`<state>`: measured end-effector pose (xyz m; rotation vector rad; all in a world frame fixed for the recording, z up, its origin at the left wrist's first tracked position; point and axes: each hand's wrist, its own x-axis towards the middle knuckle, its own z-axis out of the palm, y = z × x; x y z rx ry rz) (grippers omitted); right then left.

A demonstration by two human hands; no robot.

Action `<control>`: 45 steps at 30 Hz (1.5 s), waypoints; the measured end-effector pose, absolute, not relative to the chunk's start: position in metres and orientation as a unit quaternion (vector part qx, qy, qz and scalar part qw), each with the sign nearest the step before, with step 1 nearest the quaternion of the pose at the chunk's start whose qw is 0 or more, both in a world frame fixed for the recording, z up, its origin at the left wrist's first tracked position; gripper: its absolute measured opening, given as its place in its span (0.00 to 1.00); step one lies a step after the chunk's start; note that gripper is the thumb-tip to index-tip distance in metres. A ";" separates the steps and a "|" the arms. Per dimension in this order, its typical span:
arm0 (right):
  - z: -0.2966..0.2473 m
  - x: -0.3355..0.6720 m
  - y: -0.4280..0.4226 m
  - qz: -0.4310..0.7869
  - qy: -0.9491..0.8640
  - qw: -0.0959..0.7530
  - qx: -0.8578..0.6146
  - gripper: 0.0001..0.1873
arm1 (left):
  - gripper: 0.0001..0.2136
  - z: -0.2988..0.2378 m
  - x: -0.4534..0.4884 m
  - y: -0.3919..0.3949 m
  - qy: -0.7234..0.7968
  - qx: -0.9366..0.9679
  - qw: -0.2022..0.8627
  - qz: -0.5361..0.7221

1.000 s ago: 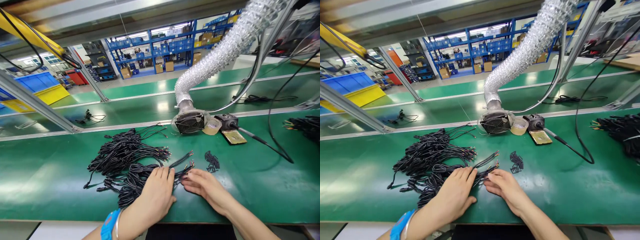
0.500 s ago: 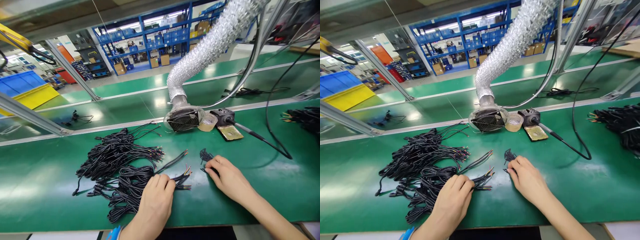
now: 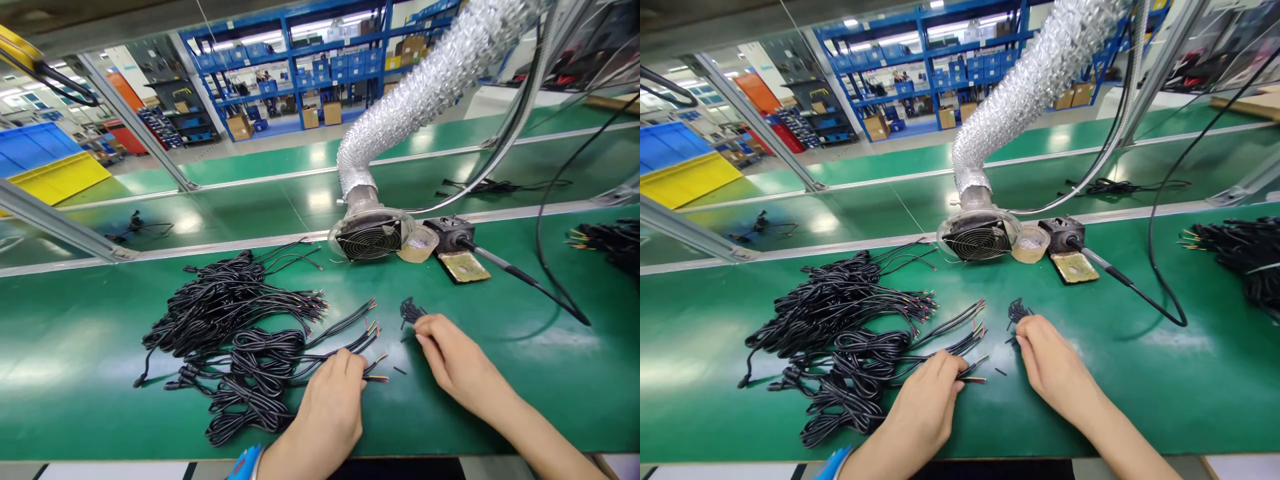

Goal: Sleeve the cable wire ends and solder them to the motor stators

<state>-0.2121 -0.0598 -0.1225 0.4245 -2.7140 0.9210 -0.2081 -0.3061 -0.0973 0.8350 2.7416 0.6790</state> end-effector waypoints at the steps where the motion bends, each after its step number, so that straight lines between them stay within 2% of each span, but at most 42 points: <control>1: -0.120 -0.208 -0.064 0.352 -0.918 0.130 0.129 0.04 | 0.12 -0.096 -0.208 -0.306 0.917 0.270 0.110 0.271; 5: -0.115 -0.188 -0.092 0.480 -0.867 0.107 0.079 0.03 | 0.04 -0.089 -0.210 -0.308 0.888 0.199 0.148 0.387; 9: -0.125 -0.175 -0.118 0.585 -0.805 0.086 0.050 0.06 | 0.06 -0.092 -0.212 -0.310 0.872 0.138 0.145 0.447; 14: -0.135 -0.172 -0.128 0.640 -0.761 0.105 -0.016 0.04 | 0.07 -0.101 -0.212 -0.312 0.851 0.126 0.145 0.489; 18: -0.133 -0.173 -0.130 0.657 -0.746 0.102 -0.035 0.07 | 0.07 -0.104 -0.212 -0.312 0.851 0.127 0.140 0.491; 28: -0.127 -0.176 -0.129 0.642 -0.760 0.098 -0.023 0.08 | 0.06 -0.105 -0.210 -0.314 0.845 0.133 0.134 0.501; 37: -0.129 -0.170 -0.149 0.650 -0.758 0.051 -0.011 0.07 | 0.06 -0.107 -0.207 -0.315 0.824 0.141 0.146 0.528; 41: -0.119 -0.172 -0.126 0.569 -0.820 0.055 0.029 0.08 | 0.06 -0.111 -0.204 -0.315 0.820 0.118 0.136 0.543; 45: -0.109 -0.184 -0.084 0.397 -0.911 0.066 0.087 0.04 | 0.06 -0.113 -0.203 -0.313 0.830 0.110 0.130 0.532</control>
